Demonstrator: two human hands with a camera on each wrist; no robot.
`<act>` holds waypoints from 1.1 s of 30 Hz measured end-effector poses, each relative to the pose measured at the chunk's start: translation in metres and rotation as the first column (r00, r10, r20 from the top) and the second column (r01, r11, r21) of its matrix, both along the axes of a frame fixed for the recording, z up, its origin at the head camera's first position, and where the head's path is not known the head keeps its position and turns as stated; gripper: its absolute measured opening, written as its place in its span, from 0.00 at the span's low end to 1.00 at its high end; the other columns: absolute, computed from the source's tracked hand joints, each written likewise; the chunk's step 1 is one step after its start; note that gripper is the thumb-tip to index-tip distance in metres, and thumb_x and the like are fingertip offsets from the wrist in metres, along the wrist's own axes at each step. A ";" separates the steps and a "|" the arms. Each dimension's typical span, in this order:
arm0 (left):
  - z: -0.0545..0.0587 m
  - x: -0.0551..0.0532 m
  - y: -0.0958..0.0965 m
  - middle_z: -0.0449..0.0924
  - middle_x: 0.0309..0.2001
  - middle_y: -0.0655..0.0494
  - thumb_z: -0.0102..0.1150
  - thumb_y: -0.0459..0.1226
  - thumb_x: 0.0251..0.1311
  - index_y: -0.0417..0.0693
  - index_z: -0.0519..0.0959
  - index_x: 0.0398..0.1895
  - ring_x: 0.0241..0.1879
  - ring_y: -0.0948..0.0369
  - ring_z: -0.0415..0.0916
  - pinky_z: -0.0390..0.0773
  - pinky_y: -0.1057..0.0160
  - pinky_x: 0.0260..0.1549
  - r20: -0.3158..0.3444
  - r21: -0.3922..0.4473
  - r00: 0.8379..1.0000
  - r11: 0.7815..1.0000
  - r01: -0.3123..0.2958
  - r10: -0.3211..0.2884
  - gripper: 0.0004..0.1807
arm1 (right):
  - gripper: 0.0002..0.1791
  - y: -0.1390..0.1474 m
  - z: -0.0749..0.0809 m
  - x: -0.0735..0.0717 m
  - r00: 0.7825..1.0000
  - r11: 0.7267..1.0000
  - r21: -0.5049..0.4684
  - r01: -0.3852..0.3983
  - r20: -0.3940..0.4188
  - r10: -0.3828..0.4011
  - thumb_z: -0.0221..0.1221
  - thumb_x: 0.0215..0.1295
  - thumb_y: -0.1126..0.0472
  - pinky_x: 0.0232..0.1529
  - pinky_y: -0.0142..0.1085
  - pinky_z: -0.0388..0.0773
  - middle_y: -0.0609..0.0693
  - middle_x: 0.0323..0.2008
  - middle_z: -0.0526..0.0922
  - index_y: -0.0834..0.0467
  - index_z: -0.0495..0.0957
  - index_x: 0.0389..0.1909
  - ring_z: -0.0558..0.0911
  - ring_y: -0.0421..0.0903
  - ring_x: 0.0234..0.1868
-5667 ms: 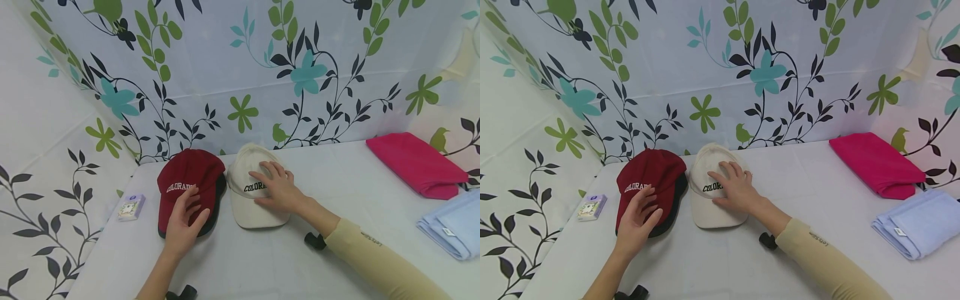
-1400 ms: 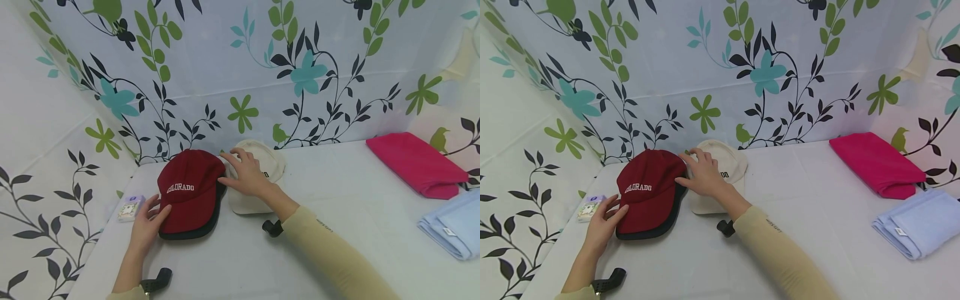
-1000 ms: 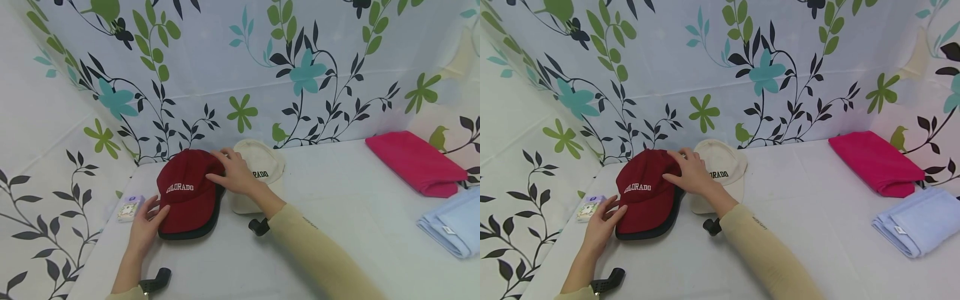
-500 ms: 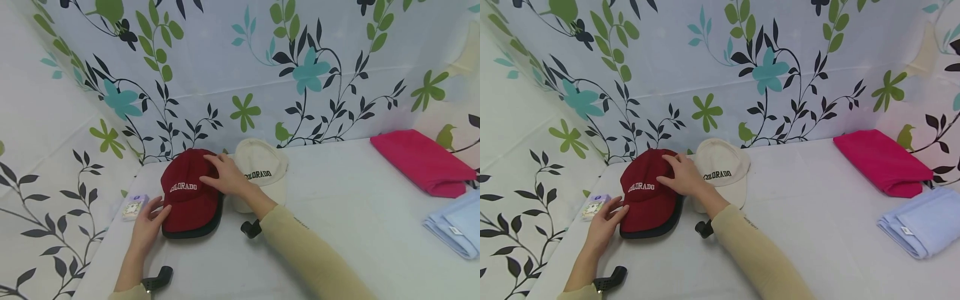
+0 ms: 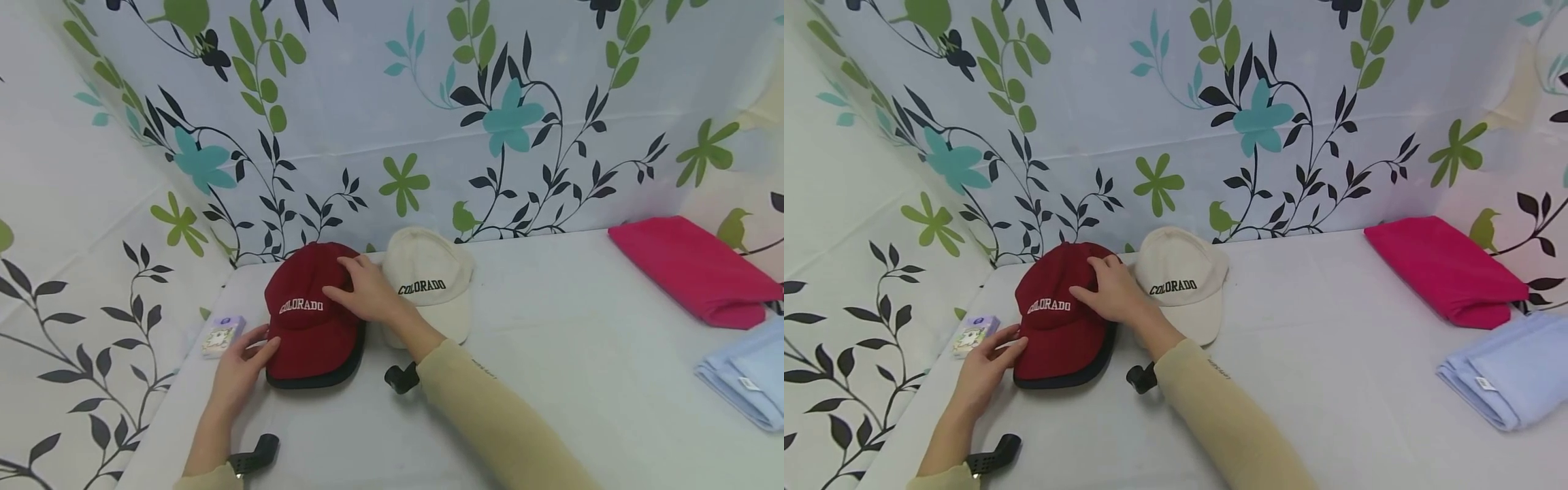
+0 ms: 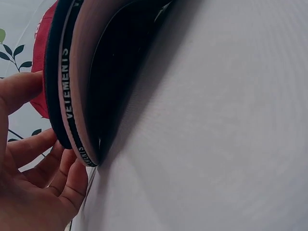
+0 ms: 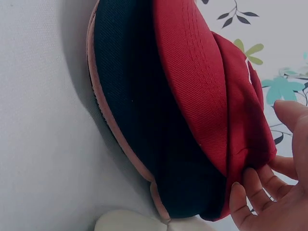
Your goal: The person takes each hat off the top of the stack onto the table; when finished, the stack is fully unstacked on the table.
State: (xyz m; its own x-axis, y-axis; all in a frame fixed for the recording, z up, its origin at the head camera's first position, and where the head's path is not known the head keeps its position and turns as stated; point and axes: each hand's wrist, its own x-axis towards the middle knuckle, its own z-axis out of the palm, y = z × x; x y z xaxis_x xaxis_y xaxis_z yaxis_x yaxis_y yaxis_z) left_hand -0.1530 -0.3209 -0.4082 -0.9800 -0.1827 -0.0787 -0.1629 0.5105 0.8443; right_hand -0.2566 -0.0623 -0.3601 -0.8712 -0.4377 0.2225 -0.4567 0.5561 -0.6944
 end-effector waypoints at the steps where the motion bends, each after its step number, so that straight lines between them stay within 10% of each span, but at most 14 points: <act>1: 0.000 0.000 0.000 0.67 0.69 0.43 0.58 0.58 0.68 0.45 0.63 0.76 0.64 0.50 0.69 0.71 0.78 0.45 0.001 0.004 1.000 1.000 0.000 0.000 0.41 | 0.38 0.000 0.000 0.000 1.000 1.000 -0.009 0.002 0.004 -0.002 0.59 0.71 0.44 0.64 0.39 0.71 0.56 0.63 0.70 0.59 0.64 0.74 0.72 0.49 0.63; 33: 0.013 0.004 0.004 0.67 0.68 0.48 0.65 0.53 0.64 0.52 0.64 0.77 0.59 0.57 0.66 0.74 0.78 0.42 -0.029 0.100 0.995 0.990 -0.096 0.100 0.41 | 0.26 -0.001 -0.002 0.005 0.999 0.957 -0.289 0.020 -0.019 -0.027 0.64 0.68 0.63 0.47 0.31 0.78 0.58 0.53 0.73 0.61 0.75 0.66 0.79 0.49 0.47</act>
